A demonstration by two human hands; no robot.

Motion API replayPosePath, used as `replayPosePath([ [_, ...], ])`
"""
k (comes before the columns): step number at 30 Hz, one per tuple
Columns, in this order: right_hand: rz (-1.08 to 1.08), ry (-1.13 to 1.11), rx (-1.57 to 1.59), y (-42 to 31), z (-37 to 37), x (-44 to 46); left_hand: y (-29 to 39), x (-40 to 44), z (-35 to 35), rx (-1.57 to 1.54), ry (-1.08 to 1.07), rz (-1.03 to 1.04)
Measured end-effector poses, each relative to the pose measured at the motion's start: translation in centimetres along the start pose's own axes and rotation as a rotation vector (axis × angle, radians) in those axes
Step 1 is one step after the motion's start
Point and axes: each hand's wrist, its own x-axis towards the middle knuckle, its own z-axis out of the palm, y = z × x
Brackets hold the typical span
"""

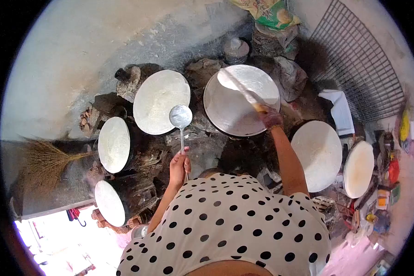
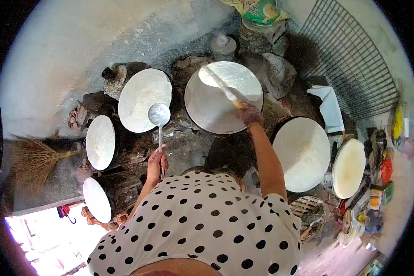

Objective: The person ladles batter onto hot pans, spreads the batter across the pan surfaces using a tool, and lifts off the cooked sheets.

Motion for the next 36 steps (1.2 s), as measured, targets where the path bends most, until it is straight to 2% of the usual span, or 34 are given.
replayPosePath([
  [2, 0.012, 0.044, 0.042, 0.1, -1.3, -0.2, 0.3, -0.7, 0.5, -0.013, -0.004, 0.032],
  [4, 0.086, 0.224, -0.184, 0.4, -0.2, -0.3, -0.4, -0.9, 0.2, -0.031, 0.004, 0.031],
  [5, 0.085, 0.216, -0.179, -0.4, 0.2, -0.2, -0.7, -0.9, 0.1, -0.048, -0.002, 0.034],
  [7, 0.251, -0.084, -0.233, -2.4, 1.0, 0.6, -1.3, -0.9, -0.2, -0.068, 0.013, 0.009],
  [8, 0.121, -0.204, -0.159, 0.0, 2.1, 2.0, -1.7, -0.8, -0.3, -0.085, 0.016, 0.008],
  [9, 0.119, -0.206, -0.157, 2.6, 2.5, 2.4, -1.9, -0.9, -0.3, -0.102, 0.018, 0.006],
  [11, -0.160, -0.172, -0.155, 6.9, 2.7, 3.3, -2.0, -1.1, -0.3, -0.107, 0.028, 0.015],
  [12, -0.167, -0.175, -0.154, 8.3, 2.6, 4.0, -2.0, -1.2, -0.2, -0.112, 0.038, 0.023],
  [13, -0.008, -0.125, 0.445, 8.5, 2.2, 4.4, -2.0, -1.3, -0.3, -0.113, 0.047, 0.024],
  [15, 0.176, -0.075, 1.044, 8.5, 2.8, 4.7, -2.4, -1.7, -0.6, -0.130, 0.048, 0.012],
  [17, 0.051, 0.051, -0.252, 4.0, 1.3, 4.2, -2.9, -1.7, -0.8, -0.153, 0.048, 0.000],
  [18, 0.051, 0.049, -0.248, 3.4, 0.9, 3.8, -3.0, -1.7, -0.9, -0.180, 0.042, -0.009],
  [21, -0.155, -0.214, -0.219, 2.9, -0.1, 2.2, -2.8, -2.0, -0.6, -0.137, 0.070, 0.018],
  [22, -0.307, -0.153, -0.203, 4.2, -0.5, 2.7, -2.3, -2.2, -0.2, -0.113, 0.096, 0.000],
  [23, -0.312, -0.157, -0.204, 6.2, -0.2, 4.2, -2.4, -2.1, -0.2, -0.117, 0.102, 0.002],
  [25, -0.052, -0.123, 0.128, 9.3, 1.0, 6.9, -2.8, -2.4, -0.5, -0.144, 0.089, 0.002],
  [26, 0.149, -0.120, 0.029, 3.0, -2.6, 4.7, -3.1, -2.3, -0.7, -0.169, 0.086, -0.002],
  [27, 0.149, -0.123, 0.031, 5.3, -0.4, 5.9, -3.4, -2.2, -0.9, -0.166, 0.089, -0.002],
  [28, 0.104, -0.129, -0.118, 8.7, 3.2, 8.0, -3.6, -2.1, -1.1, -0.169, 0.082, -0.017],
  [29, 0.056, -0.133, -0.269, 5.3, 2.2, 7.2, -3.5, -2.1, -0.9, -0.175, 0.072, -0.028],
  [30, -0.102, -0.244, -0.126, 3.6, -0.7, 4.4, -3.3, -2.0, -0.7, -0.159, 0.100, -0.044],
  [31, -0.107, -0.249, -0.131, 3.6, -1.5, 4.0, -3.3, -2.2, -0.5, -0.166, 0.105, -0.043],
  [33, -0.230, -0.403, -0.214, 4.2, -2.5, 4.4, -3.4, -2.2, -0.4, -0.166, 0.124, -0.019],
  [36, -0.209, -0.306, -0.149, 3.4, -4.6, 5.2, -3.6, -2.5, -0.1, -0.158, 0.168, -0.041],
])
